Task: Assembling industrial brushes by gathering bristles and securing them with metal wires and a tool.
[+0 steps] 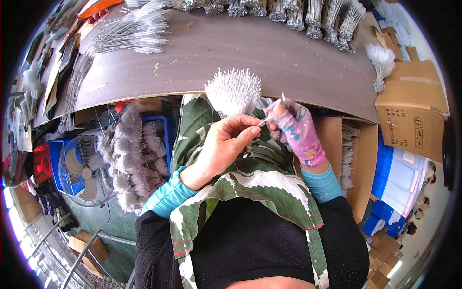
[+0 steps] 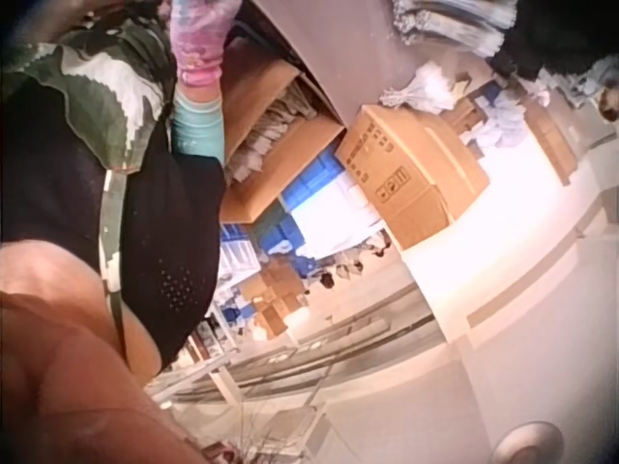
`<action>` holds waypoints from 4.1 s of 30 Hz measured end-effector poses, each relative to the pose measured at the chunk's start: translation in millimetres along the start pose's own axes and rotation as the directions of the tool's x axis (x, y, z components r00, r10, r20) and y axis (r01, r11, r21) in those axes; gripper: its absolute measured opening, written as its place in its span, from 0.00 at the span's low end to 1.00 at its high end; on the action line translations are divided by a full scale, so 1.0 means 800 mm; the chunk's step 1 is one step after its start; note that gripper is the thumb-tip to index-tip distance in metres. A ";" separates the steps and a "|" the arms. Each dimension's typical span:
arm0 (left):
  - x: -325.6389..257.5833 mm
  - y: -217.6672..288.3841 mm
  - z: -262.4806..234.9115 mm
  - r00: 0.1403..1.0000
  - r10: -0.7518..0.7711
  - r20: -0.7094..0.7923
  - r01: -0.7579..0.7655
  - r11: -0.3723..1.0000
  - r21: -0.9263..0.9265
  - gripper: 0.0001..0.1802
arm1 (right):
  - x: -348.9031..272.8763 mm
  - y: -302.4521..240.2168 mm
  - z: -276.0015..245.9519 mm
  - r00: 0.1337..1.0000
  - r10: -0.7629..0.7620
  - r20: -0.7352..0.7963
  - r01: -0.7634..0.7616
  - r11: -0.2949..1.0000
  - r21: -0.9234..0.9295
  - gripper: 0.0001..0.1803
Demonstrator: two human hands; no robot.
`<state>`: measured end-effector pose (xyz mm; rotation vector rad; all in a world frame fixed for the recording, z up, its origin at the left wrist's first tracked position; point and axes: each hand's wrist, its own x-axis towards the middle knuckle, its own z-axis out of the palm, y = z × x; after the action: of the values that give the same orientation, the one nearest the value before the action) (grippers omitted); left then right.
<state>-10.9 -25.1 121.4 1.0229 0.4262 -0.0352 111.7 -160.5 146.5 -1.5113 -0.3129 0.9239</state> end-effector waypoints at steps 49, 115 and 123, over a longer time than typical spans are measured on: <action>0.133 0.147 -0.234 0.371 0.915 0.157 -0.184 -0.093 0.978 0.25 | 0.111 0.044 -0.077 0.919 0.000 -0.395 -0.043 0.994 -0.101 0.10; -0.020 0.161 -0.434 0.153 0.978 -0.145 0.610 0.022 0.792 0.24 | 0.092 0.042 -0.057 0.905 0.101 -0.412 -0.179 0.972 -0.154 0.08; -0.023 0.051 -0.232 0.438 0.886 -0.155 -0.117 0.227 0.967 0.16 | 0.100 0.019 -0.014 0.892 0.111 -0.438 -0.173 0.980 -0.103 0.14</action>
<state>-79.4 147.8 78.7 2.2661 0.7493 1.0389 165.7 -117.1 102.7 -1.8407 0.0594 0.6630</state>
